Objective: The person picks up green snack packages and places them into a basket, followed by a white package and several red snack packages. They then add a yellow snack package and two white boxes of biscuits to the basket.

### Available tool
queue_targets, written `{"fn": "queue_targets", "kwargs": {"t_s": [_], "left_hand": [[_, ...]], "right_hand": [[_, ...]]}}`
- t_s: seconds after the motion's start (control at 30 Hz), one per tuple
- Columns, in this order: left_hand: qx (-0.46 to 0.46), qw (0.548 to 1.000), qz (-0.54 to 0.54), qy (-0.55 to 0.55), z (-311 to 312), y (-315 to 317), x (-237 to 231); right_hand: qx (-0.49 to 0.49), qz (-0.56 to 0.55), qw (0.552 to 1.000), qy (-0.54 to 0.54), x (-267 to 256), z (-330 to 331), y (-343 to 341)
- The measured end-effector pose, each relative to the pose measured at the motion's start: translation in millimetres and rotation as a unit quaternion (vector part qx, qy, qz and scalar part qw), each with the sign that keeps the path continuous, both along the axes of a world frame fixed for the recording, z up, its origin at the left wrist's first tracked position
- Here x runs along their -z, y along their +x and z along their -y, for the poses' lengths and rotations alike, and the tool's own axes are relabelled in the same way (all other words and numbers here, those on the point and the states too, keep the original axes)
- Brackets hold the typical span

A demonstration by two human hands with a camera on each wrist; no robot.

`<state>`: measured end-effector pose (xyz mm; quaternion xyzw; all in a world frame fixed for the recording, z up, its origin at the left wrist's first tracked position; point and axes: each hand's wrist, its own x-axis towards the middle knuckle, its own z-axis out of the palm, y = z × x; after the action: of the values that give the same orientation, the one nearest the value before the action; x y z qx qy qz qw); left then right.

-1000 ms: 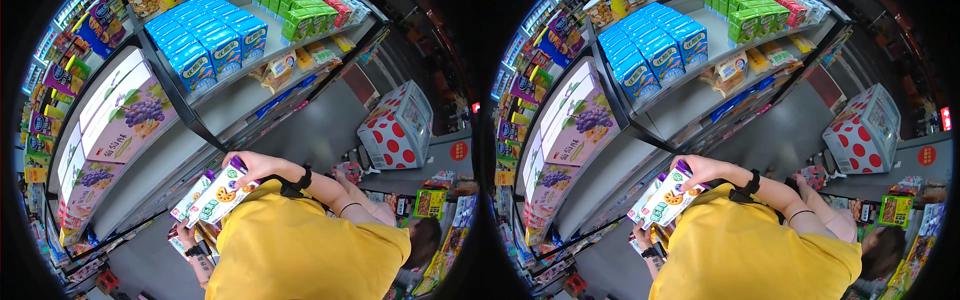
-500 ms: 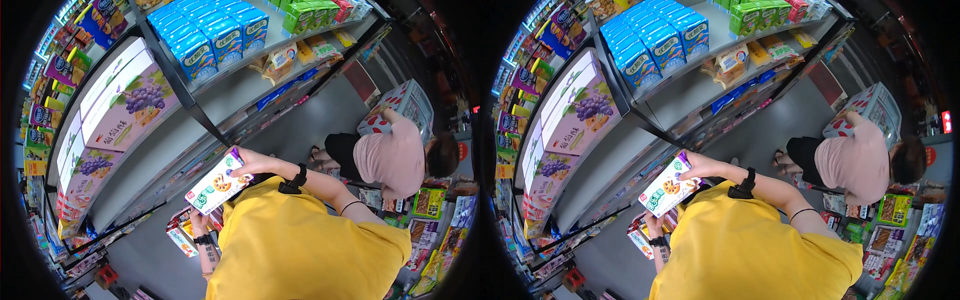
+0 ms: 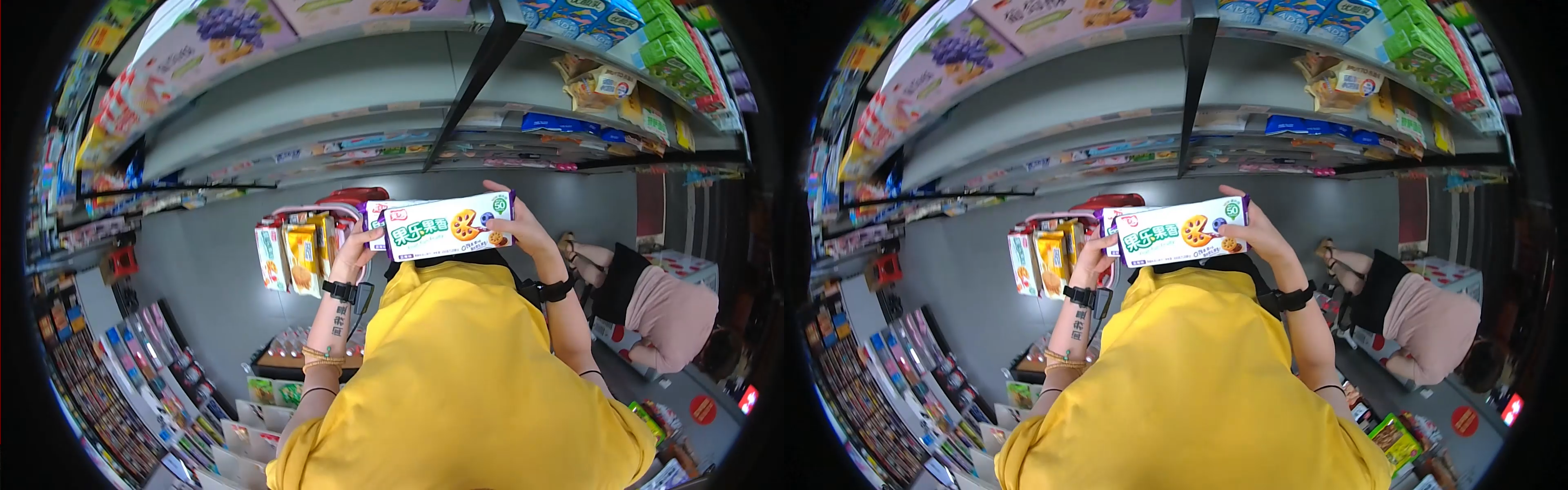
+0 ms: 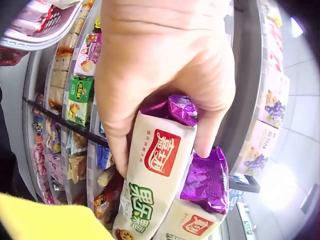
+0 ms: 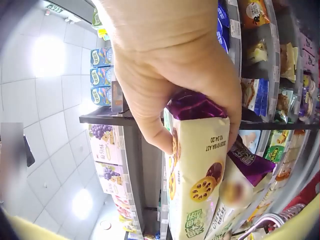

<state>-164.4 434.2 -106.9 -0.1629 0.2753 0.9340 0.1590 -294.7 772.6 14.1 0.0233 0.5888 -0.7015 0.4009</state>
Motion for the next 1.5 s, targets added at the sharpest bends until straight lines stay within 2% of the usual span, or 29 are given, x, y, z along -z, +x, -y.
{"fn": "queue_targets", "kwargs": {"t_s": [0.1, 0.2, 0.37, 0.43, 0.53, 0.57, 0.63, 0.67, 0.7, 0.8, 0.97, 1.1, 1.23, 1.3, 1.43, 1.5], "left_hand": [[-0.032, 0.999, -0.004, -0.008, -29, 24, -10], [-0.066, 0.997, -0.021, 0.013, -63, 47, -3], [-0.091, 0.996, -0.011, 0.003, -117, 97, -1], [-0.107, 0.994, 0.027, -0.027, -135, 119, -17], [-0.116, 0.990, 0.068, 0.048, -148, 152, -29], [-0.127, 0.988, 0.079, -0.044, -154, 168, -22], [-0.076, 0.982, 0.055, -0.163, -157, 186, -22], [-0.047, 0.973, 0.044, -0.222, -156, 194, -21], [-0.029, 0.975, 0.055, -0.211, -154, 200, -28], [-0.002, 0.961, 0.042, -0.273, -151, 214, -24], [-0.079, 0.958, 0.110, -0.254, -125, 248, -6], [-0.096, 0.943, 0.120, -0.294, -92, 291, -5], [-0.133, 0.953, 0.109, -0.250, -60, 341, 13], [-0.155, 0.945, 0.148, -0.248, -45, 357, 14], [-0.163, 0.952, 0.153, -0.212, -21, 371, 23], [-0.171, 0.956, 0.154, -0.181, -12, 369, 42]], "right_hand": [[-0.003, 0.019, 1.000, -0.023, 6, -21, 11], [-0.017, -0.015, 1.000, -0.011, 28, -42, 23], [-0.032, 0.150, 0.981, -0.117, 49, -75, 54], [-0.029, 0.144, 0.981, -0.130, 72, -86, 73], [-0.052, 0.172, 0.976, -0.121, 96, -94, 99], [-0.053, 0.182, 0.976, -0.110, 106, -97, 109], [-0.054, 0.186, 0.978, -0.084, 115, -94, 123], [-0.063, 0.171, 0.981, -0.061, 120, -93, 127], [-0.070, 0.156, 0.985, -0.039, 118, -89, 131], [-0.092, 0.116, 0.989, -0.005, 113, -74, 140], [-0.175, 0.115, 0.978, -0.005, 114, -27, 153], [-0.175, 0.145, 0.974, -0.002, 115, 14, 180], [-0.227, 0.146, 0.963, 0.013, 118, 62, 210], [-0.239, 0.151, 0.959, 0.036, 117, 88, 222], [-0.255, 0.169, 0.949, 0.072, 121, 126, 226], [-0.262, 0.166, 0.946, 0.097, 121, 147, 219]]}}
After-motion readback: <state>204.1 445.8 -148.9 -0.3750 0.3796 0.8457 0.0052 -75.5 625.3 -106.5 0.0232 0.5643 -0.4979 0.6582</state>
